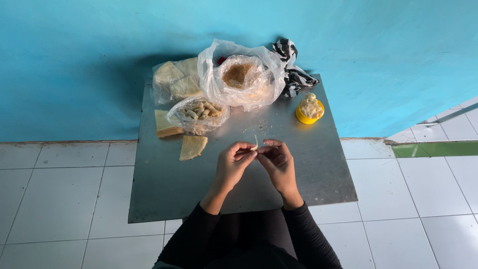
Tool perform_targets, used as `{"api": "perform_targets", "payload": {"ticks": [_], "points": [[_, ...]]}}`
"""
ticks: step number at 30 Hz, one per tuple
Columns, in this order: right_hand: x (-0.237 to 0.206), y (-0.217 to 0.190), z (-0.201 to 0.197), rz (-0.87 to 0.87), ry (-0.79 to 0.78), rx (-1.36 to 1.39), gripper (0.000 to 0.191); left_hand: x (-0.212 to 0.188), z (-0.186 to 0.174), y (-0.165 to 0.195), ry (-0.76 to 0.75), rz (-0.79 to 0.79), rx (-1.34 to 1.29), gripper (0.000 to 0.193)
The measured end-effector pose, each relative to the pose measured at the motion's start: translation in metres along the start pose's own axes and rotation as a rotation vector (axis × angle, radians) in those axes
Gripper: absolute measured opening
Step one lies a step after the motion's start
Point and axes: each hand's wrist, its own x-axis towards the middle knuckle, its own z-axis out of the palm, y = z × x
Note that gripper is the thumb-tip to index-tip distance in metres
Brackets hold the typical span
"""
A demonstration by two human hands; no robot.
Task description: The person sits on the floor at a small metal table, takes triangular pieces of dough, places a brown filling from a plastic bag onto each piece, folds and presses the dough closed by hand, and sets the finished pastries into a plastic bag with other completed ones.
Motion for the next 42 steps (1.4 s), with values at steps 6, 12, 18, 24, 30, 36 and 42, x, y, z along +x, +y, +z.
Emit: {"api": "perform_targets", "payload": {"ticks": [6,12,18,24,30,36,42], "points": [[-0.004,-0.008,0.003,0.078,0.083,0.123,0.039,-0.008,0.010,0.014,0.010,0.214,0.147,0.011],[-0.002,-0.005,0.005,0.087,0.117,0.092,0.038,-0.011,0.009,0.016,0.014,0.235,0.218,0.015],[-0.002,-0.012,0.005,0.131,0.053,0.073,0.045,-0.012,0.000,0.019,-0.021,0.158,0.173,0.029],[0.000,-0.012,0.007,0.153,0.096,0.045,0.041,-0.015,0.000,0.025,-0.052,0.146,0.136,0.031],[0.000,-0.007,0.007,0.122,0.086,0.009,0.041,-0.017,0.002,0.031,-0.009,0.180,0.189,0.029],[-0.004,-0.003,0.013,-0.029,0.107,-0.243,0.048,-0.020,0.006,0.032,0.103,0.210,0.406,0.022],[-0.001,-0.007,0.011,0.074,0.090,-0.092,0.050,-0.014,-0.002,0.025,0.064,0.046,0.164,0.027]]}}
